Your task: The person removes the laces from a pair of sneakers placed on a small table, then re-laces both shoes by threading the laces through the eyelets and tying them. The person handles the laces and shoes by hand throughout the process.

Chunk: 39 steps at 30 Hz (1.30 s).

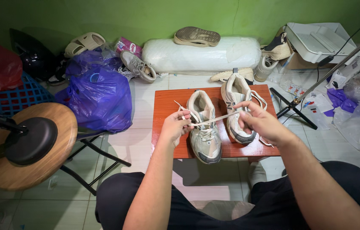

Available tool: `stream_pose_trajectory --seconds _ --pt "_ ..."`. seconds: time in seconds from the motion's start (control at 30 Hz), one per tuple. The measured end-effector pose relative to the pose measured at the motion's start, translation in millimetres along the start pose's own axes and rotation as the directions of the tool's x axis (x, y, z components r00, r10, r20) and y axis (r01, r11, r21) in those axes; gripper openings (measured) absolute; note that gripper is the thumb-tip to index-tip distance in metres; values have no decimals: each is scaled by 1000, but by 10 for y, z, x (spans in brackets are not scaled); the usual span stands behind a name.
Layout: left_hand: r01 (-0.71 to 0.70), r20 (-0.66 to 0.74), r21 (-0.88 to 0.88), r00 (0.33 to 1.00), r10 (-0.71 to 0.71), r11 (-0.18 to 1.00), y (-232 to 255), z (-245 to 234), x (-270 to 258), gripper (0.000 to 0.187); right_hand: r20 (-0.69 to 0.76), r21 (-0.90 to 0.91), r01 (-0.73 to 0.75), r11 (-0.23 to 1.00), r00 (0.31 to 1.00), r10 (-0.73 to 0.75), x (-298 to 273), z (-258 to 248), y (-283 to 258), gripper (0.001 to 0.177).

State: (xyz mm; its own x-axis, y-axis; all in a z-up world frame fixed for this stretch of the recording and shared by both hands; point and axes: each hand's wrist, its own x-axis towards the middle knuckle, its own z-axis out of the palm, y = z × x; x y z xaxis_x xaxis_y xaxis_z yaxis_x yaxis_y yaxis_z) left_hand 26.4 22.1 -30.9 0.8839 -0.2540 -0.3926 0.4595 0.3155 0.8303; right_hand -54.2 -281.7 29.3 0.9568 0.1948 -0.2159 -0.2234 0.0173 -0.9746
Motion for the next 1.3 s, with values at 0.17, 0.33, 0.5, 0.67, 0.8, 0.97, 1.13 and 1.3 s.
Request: stream_pose_trajectory --seconds 0.17,0.33,0.5,0.67,0.8,0.97,1.13,1.3 --pt "18 -17 139 1000 -16 990 -79 -26 46 31 23 344 96 934 994 -111 -24 -36 -99 32" --pt "65 58 334 994 -89 940 -126 -25 16 25 254 650 40 759 930 -267 -134 35 -291 71" --pt "126 54 452 984 -168 883 -133 3 -26 27 136 331 133 934 973 -187 -117 118 -256 64" --pt "79 115 630 974 -193 773 -163 16 -61 27 12 215 91 972 995 -96 17 46 20 43" --pt "-69 196 812 968 -159 580 -145 69 -192 29 -85 -245 234 941 962 -261 125 -28 234 35" --pt "-214 151 920 967 207 330 42 203 -374 33 -133 -315 108 943 979 -157 214 118 376 32" --pt "-513 284 808 770 571 291 180 364 -484 23 -233 -396 -32 918 970 -66 241 429 443 23" --pt "-623 447 772 672 590 126 121 472 -550 22 -164 -723 152 674 910 -381 212 545 452 20"
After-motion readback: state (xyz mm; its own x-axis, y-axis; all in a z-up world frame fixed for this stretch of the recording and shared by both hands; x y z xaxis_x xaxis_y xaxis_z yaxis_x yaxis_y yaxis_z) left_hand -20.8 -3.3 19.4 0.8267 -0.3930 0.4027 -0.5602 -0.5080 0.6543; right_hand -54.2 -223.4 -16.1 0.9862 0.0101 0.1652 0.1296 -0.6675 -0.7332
